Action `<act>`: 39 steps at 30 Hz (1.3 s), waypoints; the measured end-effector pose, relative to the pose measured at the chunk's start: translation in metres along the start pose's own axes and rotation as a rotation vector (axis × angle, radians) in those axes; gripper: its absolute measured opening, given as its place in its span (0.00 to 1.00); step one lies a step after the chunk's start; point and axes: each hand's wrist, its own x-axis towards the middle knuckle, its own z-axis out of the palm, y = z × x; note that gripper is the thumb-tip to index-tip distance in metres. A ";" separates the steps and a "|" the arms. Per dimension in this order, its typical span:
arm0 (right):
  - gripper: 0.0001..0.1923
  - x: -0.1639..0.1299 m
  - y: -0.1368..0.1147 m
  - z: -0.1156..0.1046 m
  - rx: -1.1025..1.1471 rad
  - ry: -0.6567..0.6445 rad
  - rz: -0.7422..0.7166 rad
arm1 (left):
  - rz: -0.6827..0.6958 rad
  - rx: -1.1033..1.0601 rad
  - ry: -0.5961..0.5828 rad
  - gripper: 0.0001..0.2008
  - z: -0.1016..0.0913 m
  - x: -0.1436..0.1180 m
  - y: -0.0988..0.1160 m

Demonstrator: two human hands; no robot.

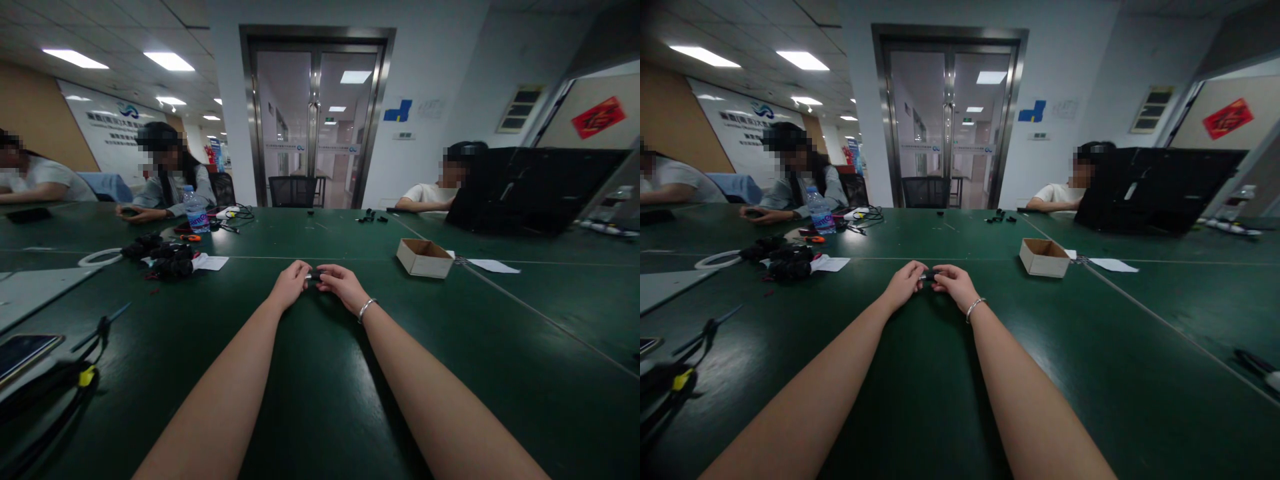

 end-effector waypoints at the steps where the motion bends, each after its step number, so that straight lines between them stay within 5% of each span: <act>1: 0.11 0.000 0.000 0.000 0.000 0.004 0.000 | -0.001 0.006 -0.005 0.13 0.000 0.000 0.000; 9: 0.11 -0.001 -0.001 0.001 0.007 0.023 0.010 | -0.029 -0.072 -0.009 0.11 -0.001 0.001 0.001; 19: 0.10 -0.002 -0.002 0.001 -0.004 0.010 0.008 | -0.068 0.181 0.014 0.25 -0.003 -0.004 0.006; 25: 0.11 -0.001 -0.001 0.000 0.003 0.017 0.012 | -0.012 0.023 0.046 0.12 -0.004 -0.002 0.008; 31: 0.11 -0.001 -0.001 -0.001 0.004 0.009 0.001 | -0.027 -0.081 0.007 0.12 -0.004 0.001 0.006; 39: 0.13 0.001 0.006 0.006 -0.456 -0.036 -0.042 | -0.019 -0.006 0.055 0.18 -0.006 0.002 0.003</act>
